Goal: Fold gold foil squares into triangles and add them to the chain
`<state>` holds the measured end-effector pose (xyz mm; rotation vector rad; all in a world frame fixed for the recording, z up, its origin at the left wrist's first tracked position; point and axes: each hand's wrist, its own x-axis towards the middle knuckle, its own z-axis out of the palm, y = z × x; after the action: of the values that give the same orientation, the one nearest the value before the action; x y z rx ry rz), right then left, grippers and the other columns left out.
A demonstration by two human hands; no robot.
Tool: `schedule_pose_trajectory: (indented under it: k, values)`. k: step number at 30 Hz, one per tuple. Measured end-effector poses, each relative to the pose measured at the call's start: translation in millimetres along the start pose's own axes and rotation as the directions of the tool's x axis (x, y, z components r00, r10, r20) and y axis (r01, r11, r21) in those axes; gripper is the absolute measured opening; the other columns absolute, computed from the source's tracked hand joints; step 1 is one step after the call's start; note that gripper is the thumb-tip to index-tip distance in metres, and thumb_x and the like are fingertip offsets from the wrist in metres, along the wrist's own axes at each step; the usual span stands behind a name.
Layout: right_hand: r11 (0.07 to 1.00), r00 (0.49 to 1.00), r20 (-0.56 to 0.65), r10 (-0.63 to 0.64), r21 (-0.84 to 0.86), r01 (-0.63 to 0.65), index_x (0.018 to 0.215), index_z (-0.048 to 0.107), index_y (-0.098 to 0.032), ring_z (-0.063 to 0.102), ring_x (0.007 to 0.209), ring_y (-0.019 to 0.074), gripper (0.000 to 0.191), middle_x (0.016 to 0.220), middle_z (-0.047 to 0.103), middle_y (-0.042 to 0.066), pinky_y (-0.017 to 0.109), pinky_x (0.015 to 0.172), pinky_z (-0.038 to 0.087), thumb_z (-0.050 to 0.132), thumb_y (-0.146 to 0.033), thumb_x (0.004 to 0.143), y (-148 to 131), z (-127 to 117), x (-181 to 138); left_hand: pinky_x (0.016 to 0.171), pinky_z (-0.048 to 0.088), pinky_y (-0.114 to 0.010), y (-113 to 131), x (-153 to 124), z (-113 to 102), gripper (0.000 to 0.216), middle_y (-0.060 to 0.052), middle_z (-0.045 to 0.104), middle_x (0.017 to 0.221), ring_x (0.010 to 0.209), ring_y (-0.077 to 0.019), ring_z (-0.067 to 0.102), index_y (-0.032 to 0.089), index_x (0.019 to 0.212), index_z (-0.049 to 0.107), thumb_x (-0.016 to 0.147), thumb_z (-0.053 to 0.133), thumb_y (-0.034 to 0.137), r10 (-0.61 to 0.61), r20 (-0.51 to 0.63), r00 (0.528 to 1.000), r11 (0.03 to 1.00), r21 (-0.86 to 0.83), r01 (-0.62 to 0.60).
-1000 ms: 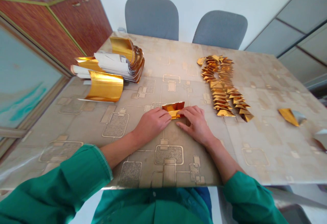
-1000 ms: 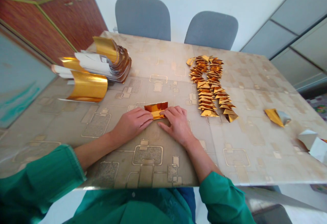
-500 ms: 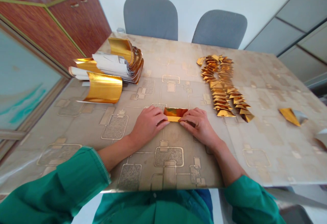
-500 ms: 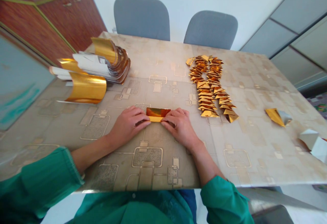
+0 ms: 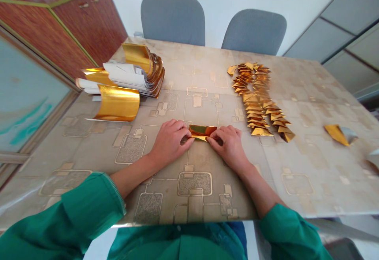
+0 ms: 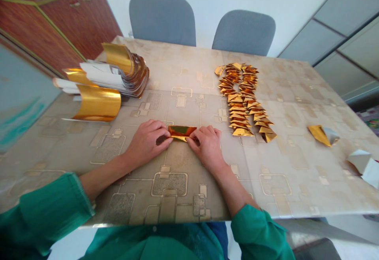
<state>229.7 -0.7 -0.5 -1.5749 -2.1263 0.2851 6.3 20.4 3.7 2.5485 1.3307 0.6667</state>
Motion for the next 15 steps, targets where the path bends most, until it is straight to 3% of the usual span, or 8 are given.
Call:
schedule_pose_trajectory:
  k: [15]
  values:
    - [0.990, 0.998, -0.052, 0.022, -0.135, -0.029, 0.071, 0.059, -0.022, 0.051, 0.081, 0.0208, 0.020, 0.076, 0.062, 0.001, 0.037, 0.079, 0.028, 0.066, -0.030, 0.087, -6.7, 4.4, -0.5, 0.081, 0.043, -0.039, 2.7, 4.3, 3.2, 0.014, -0.003, 0.062, 0.089, 0.088, -0.0219, 0.053, 0.019, 0.071, 0.063, 0.079, 0.073, 0.025, -0.094, -0.047, 0.994, 0.995, 0.020, 0.095]
